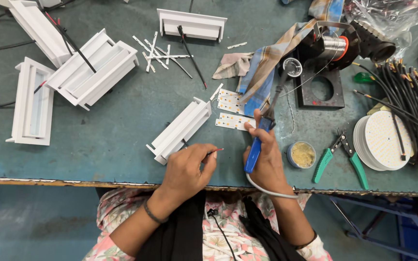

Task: The person solders wires to LED strip modules using a soldering iron and solder wire. They repeatedly dip the wire ends into a small container of flux, then solder each wire to the LED strip contacts. Completed units are placed aside on the workbench.

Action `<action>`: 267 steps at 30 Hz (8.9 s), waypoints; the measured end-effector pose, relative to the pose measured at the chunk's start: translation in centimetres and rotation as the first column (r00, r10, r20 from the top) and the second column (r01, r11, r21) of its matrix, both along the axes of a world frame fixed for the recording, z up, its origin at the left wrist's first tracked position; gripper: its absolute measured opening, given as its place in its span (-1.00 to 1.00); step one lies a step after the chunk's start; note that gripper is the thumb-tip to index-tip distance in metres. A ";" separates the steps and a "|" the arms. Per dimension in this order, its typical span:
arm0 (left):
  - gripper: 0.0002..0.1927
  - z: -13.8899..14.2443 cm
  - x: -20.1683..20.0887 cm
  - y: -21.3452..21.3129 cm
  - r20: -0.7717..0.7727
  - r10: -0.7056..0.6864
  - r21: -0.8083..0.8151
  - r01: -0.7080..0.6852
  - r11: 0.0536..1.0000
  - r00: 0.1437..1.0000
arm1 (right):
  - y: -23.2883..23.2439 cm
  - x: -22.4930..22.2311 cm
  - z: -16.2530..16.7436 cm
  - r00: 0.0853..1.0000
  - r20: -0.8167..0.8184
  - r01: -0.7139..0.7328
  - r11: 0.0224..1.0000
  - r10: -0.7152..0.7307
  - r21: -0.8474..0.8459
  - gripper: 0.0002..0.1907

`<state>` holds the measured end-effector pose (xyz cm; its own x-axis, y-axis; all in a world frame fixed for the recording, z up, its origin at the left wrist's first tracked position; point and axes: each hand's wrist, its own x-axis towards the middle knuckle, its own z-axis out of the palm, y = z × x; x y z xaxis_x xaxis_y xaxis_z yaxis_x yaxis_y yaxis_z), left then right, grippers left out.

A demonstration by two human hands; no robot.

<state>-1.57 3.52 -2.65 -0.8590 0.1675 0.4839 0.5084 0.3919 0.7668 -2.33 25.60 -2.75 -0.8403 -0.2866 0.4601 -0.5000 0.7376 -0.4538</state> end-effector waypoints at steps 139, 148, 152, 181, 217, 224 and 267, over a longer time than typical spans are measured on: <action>-0.92 -0.4 0.7 0.9 0.102 -0.086 -0.356 0.118 0.927 0.991 | 3.9 5.4 4.3 0.997 0.005 -0.075 0.926 0.083 -0.369 -0.80; -0.94 -0.4 0.6 0.9 0.106 -0.079 -0.373 0.113 0.921 0.991 | 4.6 6.5 5.4 0.993 0.087 0.102 0.932 -0.076 -0.348 -0.81; -0.94 -0.3 0.6 0.9 0.114 -0.082 -0.382 0.120 0.916 0.990 | 3.7 5.9 5.1 0.998 -0.012 -0.067 0.936 0.067 -0.346 -0.80; -0.89 0.5 -0.2 1.2 0.152 -0.103 -0.419 0.158 0.894 0.983 | 13.5 4.5 5.2 0.819 0.000 0.494 0.705 -0.574 -0.508 -0.88; -0.89 -0.1 0.0 1.5 0.176 -0.068 -0.430 0.139 0.892 0.982 | 13.6 3.7 4.7 0.825 0.105 0.518 0.668 -0.555 -0.535 -0.91; -0.88 -0.1 0.2 1.5 0.149 -0.055 -0.421 0.113 0.900 0.987 | 13.7 3.0 4.1 0.819 0.138 0.545 0.679 -0.558 -0.492 -0.92; -0.88 0.2 0.0 1.3 0.160 -0.075 -0.403 0.135 0.905 0.984 | 14.0 2.7 3.9 0.821 0.164 0.527 0.618 -0.546 -0.583 -0.89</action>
